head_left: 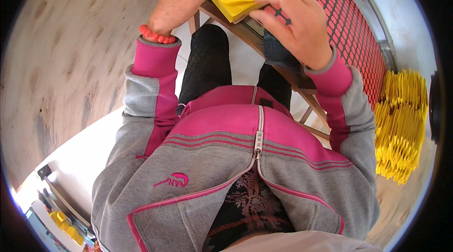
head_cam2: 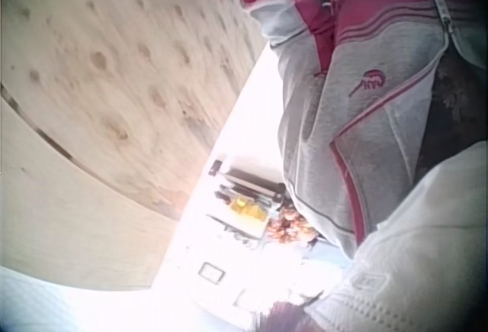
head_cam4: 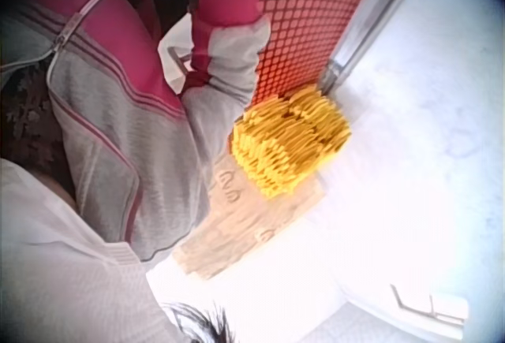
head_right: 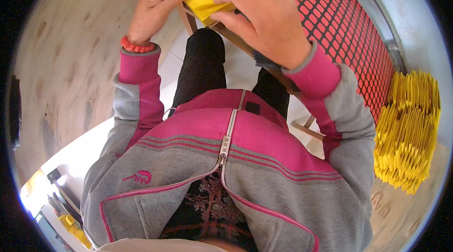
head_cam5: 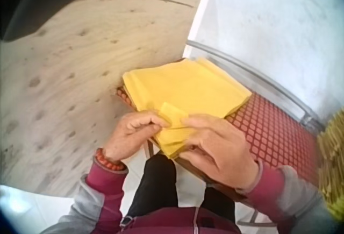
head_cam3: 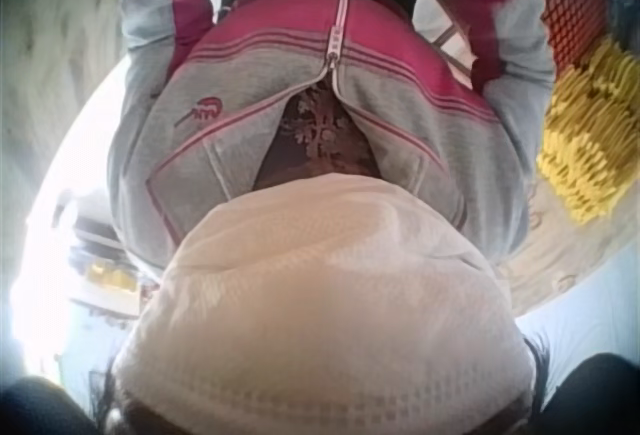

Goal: The person folds yellow paper sheets by hand on a patterned table, repeatedly folding each sheet in half and stacking the finished pieces. The person handles the sheets one at a time, aligning edges and pressing folds before placing them into a growing stack.

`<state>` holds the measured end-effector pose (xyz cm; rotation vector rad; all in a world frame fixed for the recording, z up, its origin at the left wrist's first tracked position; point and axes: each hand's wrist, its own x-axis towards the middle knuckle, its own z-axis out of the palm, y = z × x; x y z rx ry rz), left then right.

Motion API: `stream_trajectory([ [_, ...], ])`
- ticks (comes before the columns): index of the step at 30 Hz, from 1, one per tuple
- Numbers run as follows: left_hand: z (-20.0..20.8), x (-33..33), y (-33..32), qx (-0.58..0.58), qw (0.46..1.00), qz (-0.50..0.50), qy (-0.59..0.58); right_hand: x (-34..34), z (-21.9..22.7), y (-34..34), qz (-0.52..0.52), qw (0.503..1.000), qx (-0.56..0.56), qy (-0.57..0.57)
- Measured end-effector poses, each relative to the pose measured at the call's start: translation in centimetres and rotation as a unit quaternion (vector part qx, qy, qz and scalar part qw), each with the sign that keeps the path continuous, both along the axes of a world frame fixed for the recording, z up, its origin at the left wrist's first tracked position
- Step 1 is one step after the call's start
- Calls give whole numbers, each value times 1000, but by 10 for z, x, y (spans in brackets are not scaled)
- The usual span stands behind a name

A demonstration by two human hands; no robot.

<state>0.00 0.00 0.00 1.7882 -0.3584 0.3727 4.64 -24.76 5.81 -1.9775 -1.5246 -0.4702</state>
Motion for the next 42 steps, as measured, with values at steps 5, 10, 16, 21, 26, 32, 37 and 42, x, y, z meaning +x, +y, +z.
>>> stream_trajectory([
  [5, -12, 2, 4, -22, 1000, -14, -12, 14, -8, 23, 31, 997, 19, -65],
  [10, -11, 5, 8, 29, 998, -13, -51, 20, -21, 26, 28, 998, 47, -25],
  [16, -4, -8, 10, -66, 995, -25, 67, 23, -29, 29, 25, 996, 71, 42],
  [21, -7, 7, 20, 116, 987, -34, -106, 21, -29, 28, 17, 996, 69, 44],
  [26, -17, 3, 13, -23, 999, -24, -3, 17, -31, 28, -6, 991, 124, 53],
  [32, -19, 7, -1, -163, 986, -13, -19, 17, -27, 27, -19, 995, 93, -1],
  [37, -21, 4, 0, -140, 990, 34, 6, 17, -28, 29, 5, 997, 70, -26],
  [42, -28, 9, 8, -93, 993, 2, -68, 17, -29, 27, -3, 997, 75, 22],
])
